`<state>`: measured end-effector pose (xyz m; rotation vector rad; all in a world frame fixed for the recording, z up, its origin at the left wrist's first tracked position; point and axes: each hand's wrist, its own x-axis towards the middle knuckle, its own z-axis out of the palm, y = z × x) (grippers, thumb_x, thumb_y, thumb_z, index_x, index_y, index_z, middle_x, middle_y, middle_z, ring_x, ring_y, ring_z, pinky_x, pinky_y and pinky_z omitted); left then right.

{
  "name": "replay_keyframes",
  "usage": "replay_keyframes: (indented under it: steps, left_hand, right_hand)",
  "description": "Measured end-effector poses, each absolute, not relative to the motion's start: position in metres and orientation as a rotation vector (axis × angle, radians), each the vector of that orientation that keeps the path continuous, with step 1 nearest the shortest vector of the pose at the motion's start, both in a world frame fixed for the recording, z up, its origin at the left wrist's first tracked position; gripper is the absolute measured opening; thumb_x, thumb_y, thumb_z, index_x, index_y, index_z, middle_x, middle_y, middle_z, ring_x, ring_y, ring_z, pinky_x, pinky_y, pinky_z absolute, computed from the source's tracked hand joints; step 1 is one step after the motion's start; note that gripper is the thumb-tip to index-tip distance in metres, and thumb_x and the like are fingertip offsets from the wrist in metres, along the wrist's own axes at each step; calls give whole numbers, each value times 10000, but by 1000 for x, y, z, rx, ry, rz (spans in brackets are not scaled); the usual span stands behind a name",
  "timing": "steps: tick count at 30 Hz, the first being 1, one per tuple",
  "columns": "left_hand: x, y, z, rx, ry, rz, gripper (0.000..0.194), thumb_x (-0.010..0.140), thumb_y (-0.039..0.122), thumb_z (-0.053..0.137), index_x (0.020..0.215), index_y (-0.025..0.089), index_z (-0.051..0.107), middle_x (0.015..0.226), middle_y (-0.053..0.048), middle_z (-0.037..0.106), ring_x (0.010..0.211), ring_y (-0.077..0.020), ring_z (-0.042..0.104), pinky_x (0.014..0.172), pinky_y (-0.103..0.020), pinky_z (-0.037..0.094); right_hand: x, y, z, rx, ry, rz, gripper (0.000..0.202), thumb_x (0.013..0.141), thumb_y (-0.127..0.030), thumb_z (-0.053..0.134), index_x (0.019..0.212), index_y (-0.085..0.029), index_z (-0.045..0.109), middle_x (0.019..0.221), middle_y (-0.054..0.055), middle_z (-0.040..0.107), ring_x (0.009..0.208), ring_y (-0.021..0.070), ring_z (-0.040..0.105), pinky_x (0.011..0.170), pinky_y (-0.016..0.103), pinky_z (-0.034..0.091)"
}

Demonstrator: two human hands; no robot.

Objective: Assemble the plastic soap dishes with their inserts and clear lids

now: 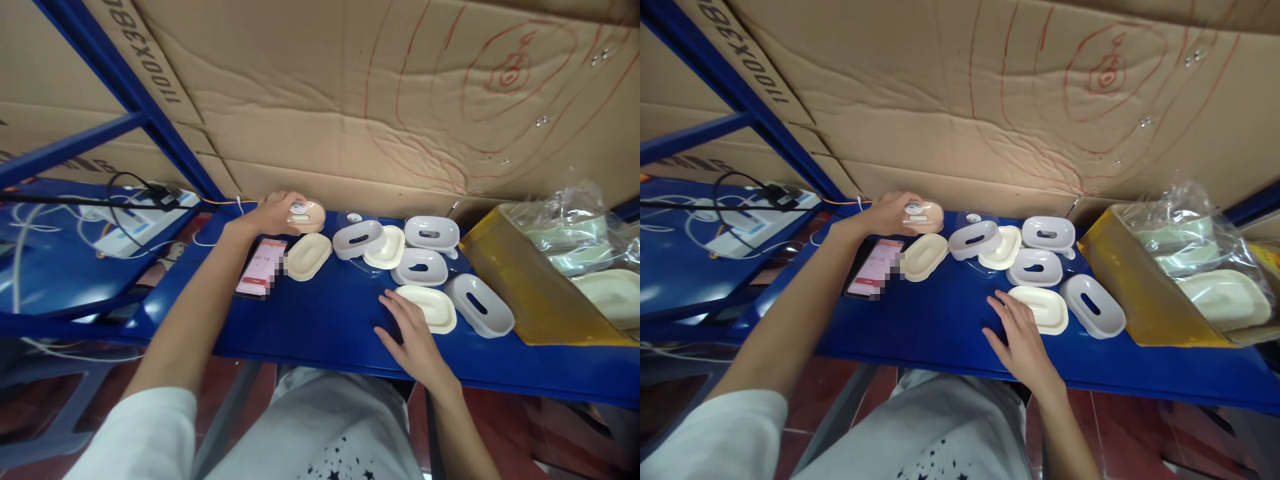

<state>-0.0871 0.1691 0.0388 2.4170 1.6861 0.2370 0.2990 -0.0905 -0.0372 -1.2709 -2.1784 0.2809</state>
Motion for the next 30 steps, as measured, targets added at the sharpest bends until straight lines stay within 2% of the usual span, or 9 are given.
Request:
replay_keyframes:
  steps: [5,9,10,13,15,19,25,30]
  left_hand:
    - [-84,176,31,2395,1682,232,827,747,337,866,1503,247,543,1575,-139,580,1451,-431,517,1190,-604,385]
    - [-70,155,29,2437,1691,348,703,896,241,684,1573,237,496,1686,-170,469,1584,-421,394,1266,-641,305]
    - [-64,145,29,2467,1671,420,666,946,223,603,1598,239,467,1703,-158,454,1599,-379,389,1283,-608,309]
    - [-39,106,26,2609,1291,695,507,1057,272,486,1561,221,513,1609,-133,581,1522,-291,521,1285,-495,387]
    - [-24,79,23,2667,1292,652,491,1083,364,532,1554,226,534,1583,-139,610,1499,-326,548,1273,-519,404]
    - [-11,47,12,2695,1450,447,584,1085,448,583,1602,193,493,1654,-217,519,1534,-422,503,1224,-616,438]
    - [-15,47,-1,2626,1496,361,589,1076,441,619,1603,214,484,1651,-182,539,1497,-403,552,1174,-595,502]
    - [-11,47,-4,2635,1565,435,622,1077,428,629,1627,183,478,1689,-214,480,1540,-426,494,1239,-608,421]
  right_hand:
    - [299,-91,-37,-1290,-2199,283,611,1090,-350,636,1661,-317,420,1631,152,573,1469,351,592,1178,622,531]
    - [298,-91,-36,-1301,-2202,282,607,1094,-349,632,1663,-322,420,1632,150,572,1472,354,588,1182,619,527]
    - [298,-91,-35,-1306,-2202,283,603,1094,-347,630,1661,-325,425,1629,147,575,1470,352,590,1182,611,530]
    - [297,-91,-34,-1312,-2213,281,593,1093,-344,627,1657,-338,442,1625,132,584,1469,347,593,1184,597,536]
    - [296,-90,-35,-1308,-2214,265,587,1092,-341,627,1652,-343,451,1623,127,587,1469,346,594,1187,602,535]
    - [296,-91,-36,-1307,-2196,236,554,1092,-329,629,1627,-338,484,1617,128,591,1461,337,600,1181,593,542]
    - [295,-90,-35,-1305,-2206,197,470,1093,-325,635,1556,-300,560,1592,136,610,1432,326,617,1164,574,557]
    - [296,-89,-37,-1303,-2213,178,456,1095,-324,632,1546,-299,572,1604,141,599,1433,338,615,1159,599,554]
